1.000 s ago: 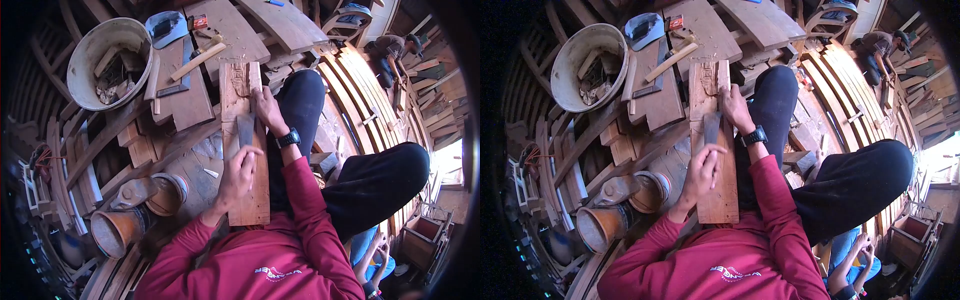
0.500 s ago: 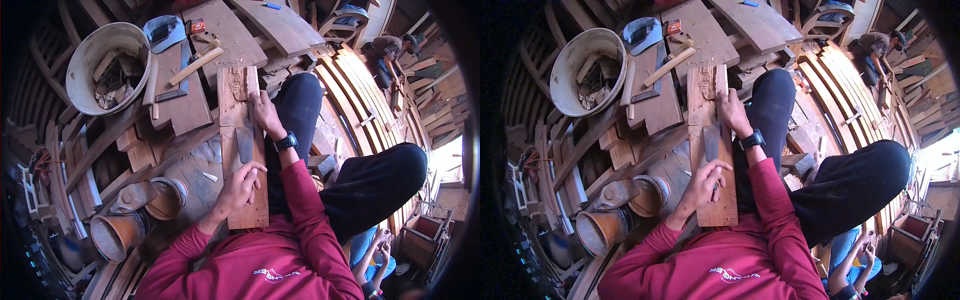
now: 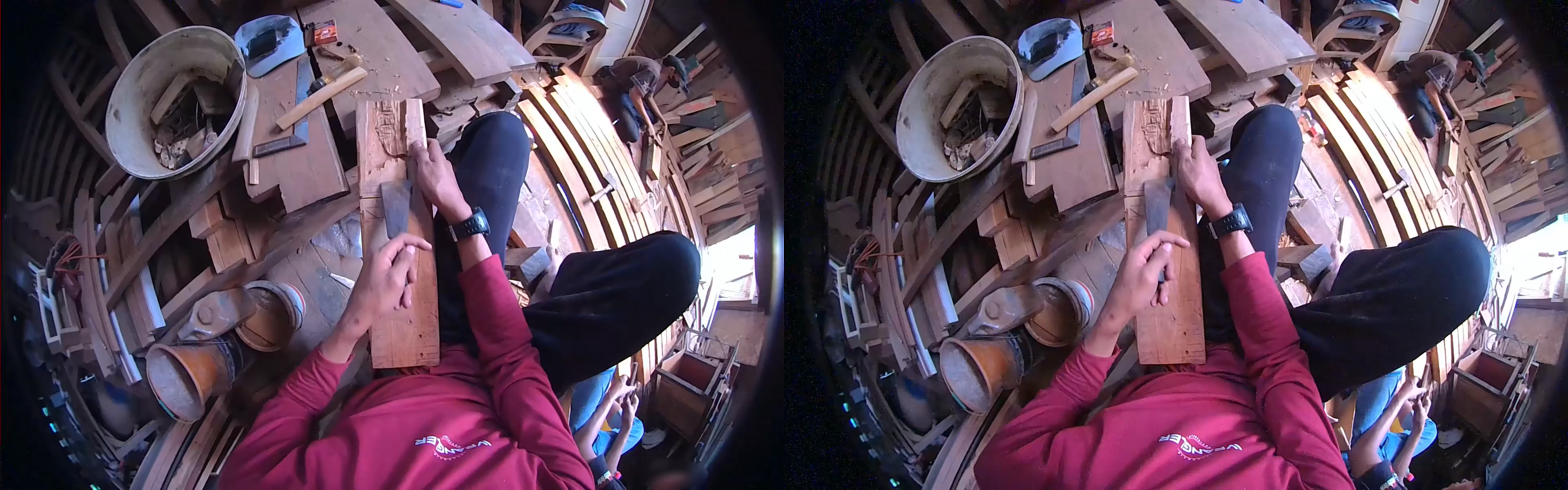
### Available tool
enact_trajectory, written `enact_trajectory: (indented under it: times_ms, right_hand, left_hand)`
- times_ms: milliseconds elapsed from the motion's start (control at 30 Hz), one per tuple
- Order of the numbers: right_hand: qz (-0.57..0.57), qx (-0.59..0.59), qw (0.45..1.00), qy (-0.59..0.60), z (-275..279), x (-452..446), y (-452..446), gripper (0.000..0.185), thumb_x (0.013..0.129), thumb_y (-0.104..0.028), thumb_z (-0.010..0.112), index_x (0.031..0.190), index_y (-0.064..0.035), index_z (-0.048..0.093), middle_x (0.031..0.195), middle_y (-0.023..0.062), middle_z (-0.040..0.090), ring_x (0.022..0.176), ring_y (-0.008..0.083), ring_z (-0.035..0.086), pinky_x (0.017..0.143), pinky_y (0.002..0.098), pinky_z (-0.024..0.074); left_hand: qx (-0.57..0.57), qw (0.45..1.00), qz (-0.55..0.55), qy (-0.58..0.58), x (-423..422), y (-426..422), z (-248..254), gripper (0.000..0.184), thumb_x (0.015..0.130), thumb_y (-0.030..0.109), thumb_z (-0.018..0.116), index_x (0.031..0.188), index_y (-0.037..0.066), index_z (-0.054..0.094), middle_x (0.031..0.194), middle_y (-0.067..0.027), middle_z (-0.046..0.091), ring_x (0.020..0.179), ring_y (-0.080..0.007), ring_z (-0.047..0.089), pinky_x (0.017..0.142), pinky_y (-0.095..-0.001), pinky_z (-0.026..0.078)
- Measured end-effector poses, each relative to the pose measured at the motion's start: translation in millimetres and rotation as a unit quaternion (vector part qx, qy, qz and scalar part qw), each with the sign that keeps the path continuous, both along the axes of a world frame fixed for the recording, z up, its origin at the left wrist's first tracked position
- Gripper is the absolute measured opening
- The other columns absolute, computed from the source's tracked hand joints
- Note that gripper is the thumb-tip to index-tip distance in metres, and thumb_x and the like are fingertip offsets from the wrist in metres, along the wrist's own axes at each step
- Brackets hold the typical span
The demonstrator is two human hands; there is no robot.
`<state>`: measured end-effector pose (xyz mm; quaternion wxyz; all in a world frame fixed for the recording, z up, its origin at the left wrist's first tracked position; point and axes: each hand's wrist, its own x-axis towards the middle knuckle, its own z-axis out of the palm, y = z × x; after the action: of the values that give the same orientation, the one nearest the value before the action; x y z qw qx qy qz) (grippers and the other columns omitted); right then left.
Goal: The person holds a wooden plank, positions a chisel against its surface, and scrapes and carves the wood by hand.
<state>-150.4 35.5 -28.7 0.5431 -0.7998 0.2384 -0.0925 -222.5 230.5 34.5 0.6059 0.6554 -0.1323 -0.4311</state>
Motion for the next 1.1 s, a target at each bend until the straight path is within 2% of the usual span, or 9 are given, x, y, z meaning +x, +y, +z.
enact_trajectory:
  times_ms: [33, 67, 200, 300, 467, 667, 833, 967, 1100]
  right_hand:
    - [0.001, 0.001, 1.000, -0.002, 0, 2, -2, 0.046, 0.106, -0.041, 0.038, 0.120, 0.0020, 0.047, 0.108, 0.0402, 0.061, 0.109, 0.0584, 0.054, 0.093, 0.0569, 0.0430]
    - [-0.016, -0.005, 1.000, 0.025, -1, 3, -2, 0.047, 0.106, -0.043, 0.038, 0.121, -0.0011, 0.052, 0.110, 0.0320, 0.064, 0.110, 0.0513, 0.058, 0.091, 0.0493, 0.0457]
    - [-0.020, -0.005, 1.000, 0.014, -5, 5, -2, 0.046, 0.106, -0.043, 0.038, 0.119, -0.0003, 0.052, 0.106, 0.0307, 0.065, 0.104, 0.0499, 0.060, 0.091, 0.0477, 0.0460]
    - [-0.017, 0.003, 1.000, 0.015, -2, 3, -1, 0.047, 0.106, -0.043, 0.038, 0.118, 0.0002, 0.052, 0.108, 0.0298, 0.065, 0.104, 0.0491, 0.061, 0.091, 0.0482, 0.0461]
    - [-0.023, -0.009, 1.000, 0.009, -5, 5, -1, 0.046, 0.106, -0.042, 0.038, 0.119, -0.0001, 0.052, 0.110, 0.0310, 0.064, 0.113, 0.0506, 0.057, 0.094, 0.0483, 0.0453]
    - [-0.009, -0.001, 1.000, 0.009, -3, 2, 1, 0.046, 0.106, -0.042, 0.039, 0.119, 0.0002, 0.051, 0.110, 0.0324, 0.064, 0.112, 0.0515, 0.057, 0.093, 0.0498, 0.0450]
    - [-0.010, 0.000, 1.000, -0.002, -2, 5, -2, 0.046, 0.106, -0.043, 0.039, 0.119, -0.0006, 0.051, 0.110, 0.0329, 0.064, 0.111, 0.0521, 0.057, 0.092, 0.0500, 0.0453]
    - [-0.008, -0.001, 1.000, 0.004, -2, 3, -3, 0.046, 0.105, -0.045, 0.040, 0.115, -0.0011, 0.052, 0.106, 0.0298, 0.065, 0.107, 0.0483, 0.060, 0.090, 0.0476, 0.0461]
    - [0.012, -0.001, 1.000, -0.009, 0, 5, -7, 0.049, 0.105, -0.044, 0.037, 0.118, 0.0013, 0.051, 0.109, 0.0356, 0.062, 0.110, 0.0530, 0.057, 0.092, 0.0528, 0.0444]
  left_hand:
    - [-0.008, 1.000, 0.015, -0.009, 3, -2, -1, 0.030, 0.108, 0.022, 0.037, 0.118, 0.005, 0.059, 0.068, -0.0004, 0.049, 0.044, -0.0069, 0.051, 0.038, -0.0228, 0.041]
    - [0.002, 1.000, 0.002, -0.022, -1, -2, 0, 0.029, 0.108, 0.022, 0.038, 0.118, 0.005, 0.060, 0.067, -0.0001, 0.049, 0.044, -0.0070, 0.051, 0.038, -0.0232, 0.041]
    - [0.019, 0.998, -0.056, 0.023, -20, 9, 0, 0.032, 0.107, 0.026, 0.039, 0.120, 0.006, 0.059, 0.068, 0.0002, 0.049, 0.044, -0.0078, 0.052, 0.039, -0.0218, 0.040]
    - [-0.001, 1.000, 0.002, 0.019, -1, 0, 5, 0.028, 0.107, 0.022, 0.041, 0.118, 0.006, 0.061, 0.067, 0.0002, 0.050, 0.045, -0.0070, 0.054, 0.038, -0.0222, 0.041]
    - [0.015, 1.000, -0.019, 0.017, -15, 2, 3, 0.028, 0.107, 0.021, 0.040, 0.117, 0.006, 0.061, 0.070, -0.0008, 0.052, 0.045, -0.0076, 0.054, 0.038, -0.0217, 0.042]
    - [0.003, 1.000, 0.002, 0.008, -7, 0, 0, 0.028, 0.108, 0.021, 0.039, 0.118, 0.005, 0.061, 0.066, -0.0021, 0.053, 0.046, -0.0087, 0.057, 0.039, -0.0222, 0.043]
    - [0.019, 0.998, -0.048, 0.034, -13, 7, 6, 0.029, 0.108, 0.021, 0.040, 0.118, 0.005, 0.062, 0.067, -0.0024, 0.054, 0.046, -0.0098, 0.058, 0.040, -0.0234, 0.045]
    - [0.001, 1.000, 0.011, 0.013, 5, 4, 9, 0.030, 0.106, 0.023, 0.042, 0.121, 0.005, 0.061, 0.067, -0.0014, 0.055, 0.046, -0.0095, 0.058, 0.039, -0.0212, 0.042]
    - [0.022, 0.997, -0.069, 0.031, -14, 13, 1, 0.030, 0.107, 0.024, 0.042, 0.121, 0.004, 0.060, 0.067, -0.0022, 0.055, 0.047, -0.0099, 0.059, 0.039, -0.0215, 0.043]
